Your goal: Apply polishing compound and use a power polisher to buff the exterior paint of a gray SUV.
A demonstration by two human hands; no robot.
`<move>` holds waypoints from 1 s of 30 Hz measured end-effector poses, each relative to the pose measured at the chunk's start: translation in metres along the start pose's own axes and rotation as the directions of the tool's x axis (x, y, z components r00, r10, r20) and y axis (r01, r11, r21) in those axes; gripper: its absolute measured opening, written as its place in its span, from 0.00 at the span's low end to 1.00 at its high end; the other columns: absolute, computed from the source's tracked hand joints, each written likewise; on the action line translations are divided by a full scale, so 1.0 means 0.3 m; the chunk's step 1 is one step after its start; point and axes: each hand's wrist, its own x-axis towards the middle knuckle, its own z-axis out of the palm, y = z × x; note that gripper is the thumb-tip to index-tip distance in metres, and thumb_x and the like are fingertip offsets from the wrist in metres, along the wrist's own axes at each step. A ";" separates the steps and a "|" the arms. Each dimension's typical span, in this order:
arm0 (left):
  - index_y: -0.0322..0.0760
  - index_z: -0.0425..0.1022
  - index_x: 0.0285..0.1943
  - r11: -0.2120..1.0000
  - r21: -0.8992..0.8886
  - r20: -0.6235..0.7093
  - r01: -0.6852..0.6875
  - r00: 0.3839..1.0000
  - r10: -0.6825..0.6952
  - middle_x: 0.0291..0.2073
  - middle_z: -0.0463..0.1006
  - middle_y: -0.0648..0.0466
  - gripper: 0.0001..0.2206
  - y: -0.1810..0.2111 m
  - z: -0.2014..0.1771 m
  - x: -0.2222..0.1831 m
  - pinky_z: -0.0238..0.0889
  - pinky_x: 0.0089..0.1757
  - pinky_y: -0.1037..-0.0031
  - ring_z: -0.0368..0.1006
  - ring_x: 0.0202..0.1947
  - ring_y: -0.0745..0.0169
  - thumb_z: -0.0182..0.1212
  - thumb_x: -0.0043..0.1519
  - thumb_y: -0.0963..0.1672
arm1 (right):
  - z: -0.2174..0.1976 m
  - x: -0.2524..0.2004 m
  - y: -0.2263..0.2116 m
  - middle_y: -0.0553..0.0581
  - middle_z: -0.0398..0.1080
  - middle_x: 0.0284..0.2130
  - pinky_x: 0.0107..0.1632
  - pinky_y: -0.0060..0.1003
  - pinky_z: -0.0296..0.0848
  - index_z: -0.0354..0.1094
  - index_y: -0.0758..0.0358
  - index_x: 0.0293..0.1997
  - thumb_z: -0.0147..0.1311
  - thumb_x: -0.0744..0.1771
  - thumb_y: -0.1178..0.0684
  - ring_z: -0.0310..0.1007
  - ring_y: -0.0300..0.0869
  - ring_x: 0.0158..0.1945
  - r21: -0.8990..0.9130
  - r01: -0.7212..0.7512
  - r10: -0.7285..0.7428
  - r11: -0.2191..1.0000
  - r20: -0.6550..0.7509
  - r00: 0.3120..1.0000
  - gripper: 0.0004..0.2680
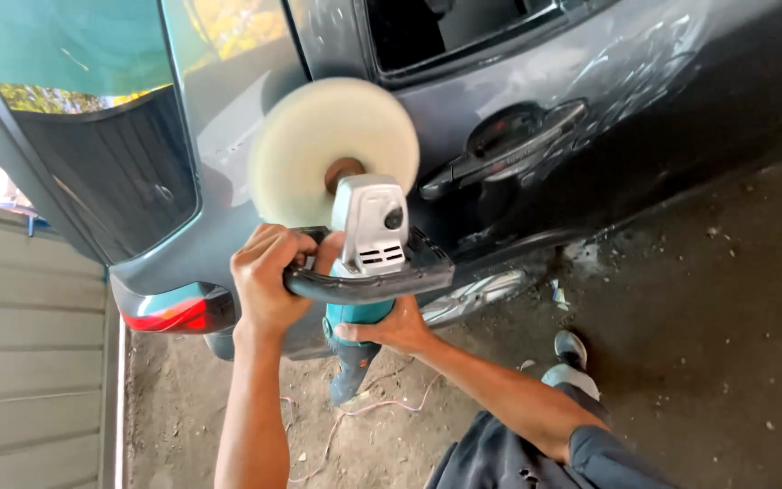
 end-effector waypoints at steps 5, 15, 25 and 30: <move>0.34 0.70 0.26 0.999 -0.026 0.019 -0.038 0.999 0.038 0.18 0.68 0.52 0.15 0.057 0.059 0.067 0.61 0.31 0.67 0.66 0.22 0.54 0.77 0.55 0.41 | -0.072 0.006 -0.038 0.53 0.74 0.47 0.56 0.39 0.75 0.70 0.65 0.55 0.76 0.56 0.50 0.73 0.39 0.52 -0.052 0.017 -0.021 0.998 -0.085 0.996 0.25; 0.35 0.72 0.25 0.987 -0.044 0.041 -0.152 0.987 0.154 0.19 0.71 0.53 0.14 0.152 0.161 0.209 0.62 0.33 0.65 0.68 0.22 0.54 0.77 0.55 0.41 | -0.209 0.030 -0.099 0.52 0.75 0.46 0.55 0.40 0.74 0.73 0.63 0.51 0.74 0.56 0.43 0.73 0.40 0.50 -0.268 -0.085 0.047 0.960 -0.144 0.988 0.24; 0.35 0.71 0.24 0.983 -0.030 0.055 -0.183 0.981 0.184 0.18 0.71 0.54 0.14 0.072 0.057 0.066 0.62 0.32 0.65 0.69 0.21 0.55 0.77 0.54 0.41 | -0.086 -0.011 0.113 0.53 0.76 0.46 0.56 0.40 0.75 0.75 0.64 0.52 0.75 0.58 0.43 0.74 0.39 0.51 -0.226 -0.065 0.053 0.972 -0.058 0.997 0.23; 0.34 0.71 0.25 0.997 0.012 0.009 -0.078 0.997 0.078 0.16 0.67 0.53 0.14 0.002 -0.013 -0.027 0.61 0.30 0.67 0.65 0.20 0.55 0.77 0.53 0.40 | 0.015 -0.003 0.103 0.53 0.73 0.49 0.58 0.41 0.74 0.68 0.65 0.58 0.76 0.57 0.49 0.72 0.40 0.53 -0.002 0.052 -0.052 0.999 -0.028 0.998 0.27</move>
